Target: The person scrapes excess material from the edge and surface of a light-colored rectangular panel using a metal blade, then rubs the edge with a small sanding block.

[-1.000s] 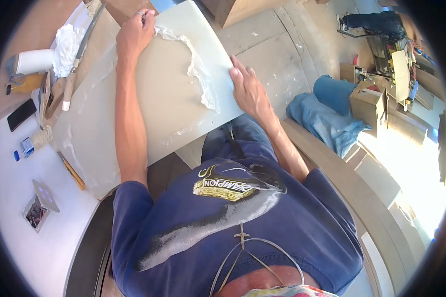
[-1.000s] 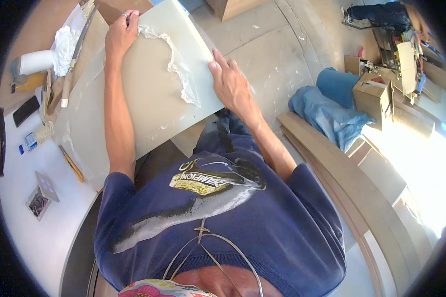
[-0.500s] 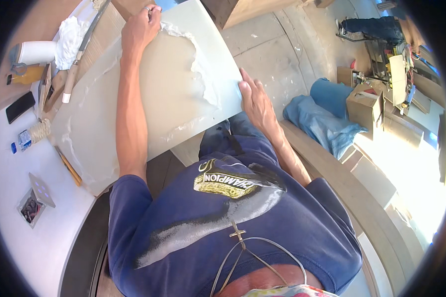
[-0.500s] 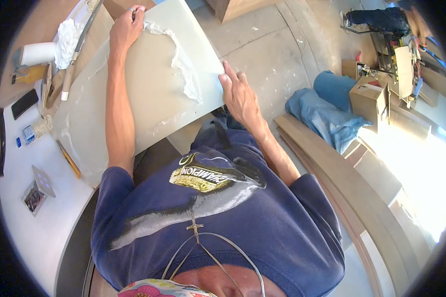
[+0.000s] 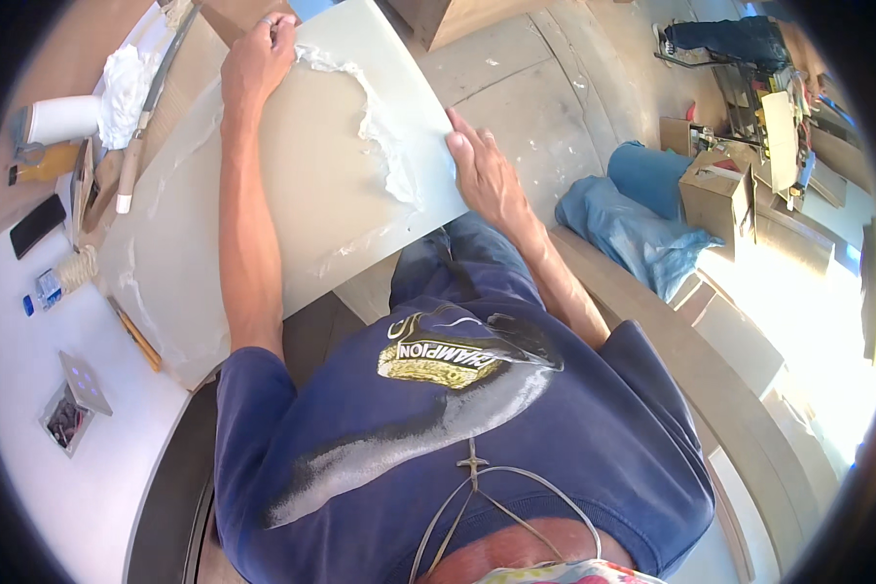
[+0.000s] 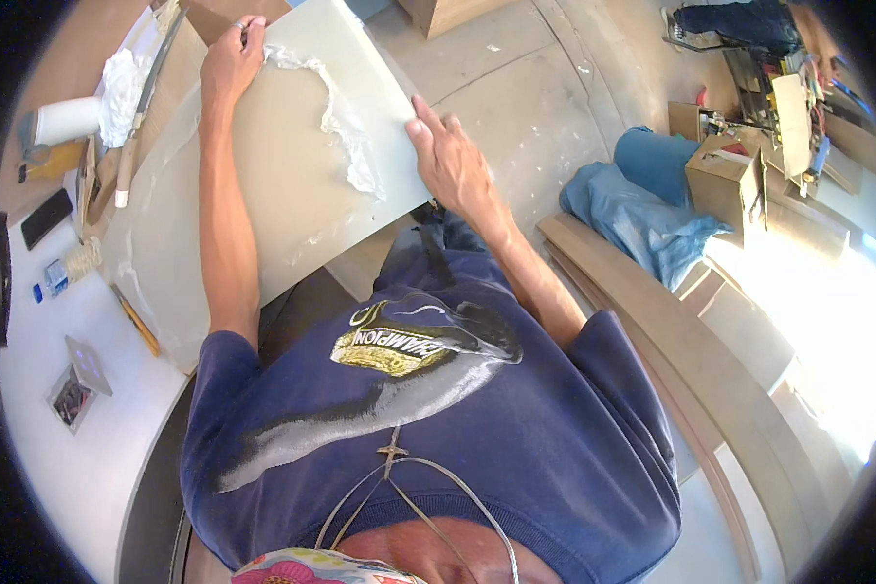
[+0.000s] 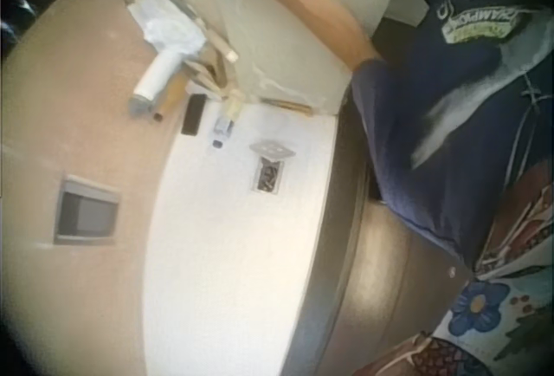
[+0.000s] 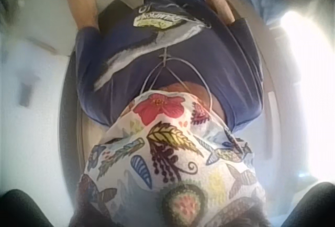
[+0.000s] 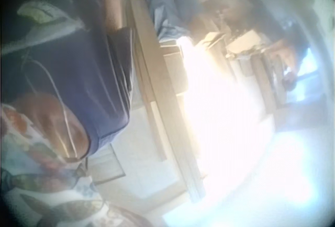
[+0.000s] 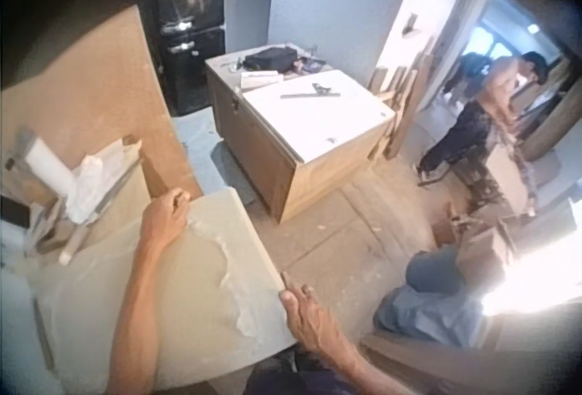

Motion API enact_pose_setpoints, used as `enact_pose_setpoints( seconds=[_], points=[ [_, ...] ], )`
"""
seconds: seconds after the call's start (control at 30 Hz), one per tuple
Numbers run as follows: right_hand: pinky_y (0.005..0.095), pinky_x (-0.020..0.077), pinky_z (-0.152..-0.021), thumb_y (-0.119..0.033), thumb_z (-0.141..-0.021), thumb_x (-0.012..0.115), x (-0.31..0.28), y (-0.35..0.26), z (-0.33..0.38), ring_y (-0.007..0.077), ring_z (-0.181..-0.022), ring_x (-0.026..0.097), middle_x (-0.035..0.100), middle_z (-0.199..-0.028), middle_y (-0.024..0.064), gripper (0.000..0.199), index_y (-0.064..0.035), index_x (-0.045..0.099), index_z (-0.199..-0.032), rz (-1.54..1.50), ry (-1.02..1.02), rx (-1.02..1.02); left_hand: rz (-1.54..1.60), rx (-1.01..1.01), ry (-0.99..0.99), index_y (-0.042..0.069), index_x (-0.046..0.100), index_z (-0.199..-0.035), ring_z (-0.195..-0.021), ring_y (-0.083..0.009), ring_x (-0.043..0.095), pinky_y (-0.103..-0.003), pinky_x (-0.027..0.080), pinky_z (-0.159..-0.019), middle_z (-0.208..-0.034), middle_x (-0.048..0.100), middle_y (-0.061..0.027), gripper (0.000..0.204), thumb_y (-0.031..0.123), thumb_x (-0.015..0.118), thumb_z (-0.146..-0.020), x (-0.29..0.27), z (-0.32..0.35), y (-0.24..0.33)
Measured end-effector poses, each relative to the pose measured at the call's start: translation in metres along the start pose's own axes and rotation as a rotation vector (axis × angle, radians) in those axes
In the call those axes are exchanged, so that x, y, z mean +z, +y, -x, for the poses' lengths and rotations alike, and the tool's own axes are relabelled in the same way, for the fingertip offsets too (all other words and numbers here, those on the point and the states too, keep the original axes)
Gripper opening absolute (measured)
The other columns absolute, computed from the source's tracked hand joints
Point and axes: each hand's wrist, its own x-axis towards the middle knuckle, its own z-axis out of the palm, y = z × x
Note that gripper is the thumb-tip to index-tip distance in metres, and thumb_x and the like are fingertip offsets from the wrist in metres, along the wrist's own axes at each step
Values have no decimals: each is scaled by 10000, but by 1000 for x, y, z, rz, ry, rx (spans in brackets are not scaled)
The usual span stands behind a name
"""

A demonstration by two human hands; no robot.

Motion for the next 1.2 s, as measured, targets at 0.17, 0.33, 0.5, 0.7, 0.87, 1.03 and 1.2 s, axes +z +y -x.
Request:
enact_pose_setpoints(
  seconds=[0.17, 0.33, 0.5, 0.7, 0.87, 1.03, 1.2],
  points=[
    [525, 498, -955, -401, -1110, 353, 8, 24, 26, 495, -1089, 622, 606, -1167, 306, 529, -84, 502, -1507, -15, 26, -19, -26, -59, -52, 126, 714, -1202, -813, -328, 712, -404, 527, -788, -783, 725, -110, 474, 485, 458, -1028, 2, -2, -3],
    [519, 485, -986, -406, -1106, 372, -8, -2, 0, 496, -1146, 601, 603, -1199, 303, 528, -83, 499, -1503, 4, -28, 0, 22, -2, -10, 123, 714, -1208, -797, -329, 705, -406, 524, -777, -774, 719, -111, 478, 486, 459, -1029, 5, -3, -7],
    [501, 459, -1037, -405, -1105, 387, -15, 60, 61, 464, -1199, 588, 596, -1285, 294, 523, -79, 505, -1497, 107, -42, 91, -14, -27, -31, 123, 717, -1204, -809, -324, 710, -402, 526, -780, -808, 734, -111, 475, 484, 462, -1031, 1, 1, -4],
    [468, 486, -1009, -479, -996, 616, -35, 45, 28, 404, -1185, 607, 610, -1288, 248, 595, -66, 565, -1421, -133, 97, -11, -58, 35, 59, -15, 712, -1165, -1058, -378, 705, -440, 527, -921, -1120, 743, -216, 423, 332, 510, -1032, -4, 7, 9],
    [446, 516, -941, -418, -928, 728, -15, 13, 6, 359, -1104, 635, 624, -1185, 223, 587, -73, 590, -1382, -148, 89, -32, -55, 12, 48, -23, 703, -1166, -1044, -368, 704, -428, 525, -919, -1103, 744, -212, 411, 318, 515, -1036, -8, 10, 18],
    [443, 520, -902, -343, -929, 722, -10, 34, -21, 339, -1071, 644, 637, -1150, 206, 518, -71, 601, -1353, -233, 236, -46, -28, -16, 9, -25, 697, -1151, -1014, -355, 706, -421, 524, -901, -1092, 743, -207, 411, 325, 511, -1043, -11, 10, 21],
    [436, 521, -911, -400, -914, 764, -11, 30, -3, 320, -1066, 638, 629, -1178, 201, 595, -79, 595, -1386, -181, 133, -162, -36, 0, 32, -21, 696, -1153, -994, -339, 711, -417, 528, -884, -1082, 745, -198, 415, 335, 510, -1050, -5, 8, 10]
  ],
)
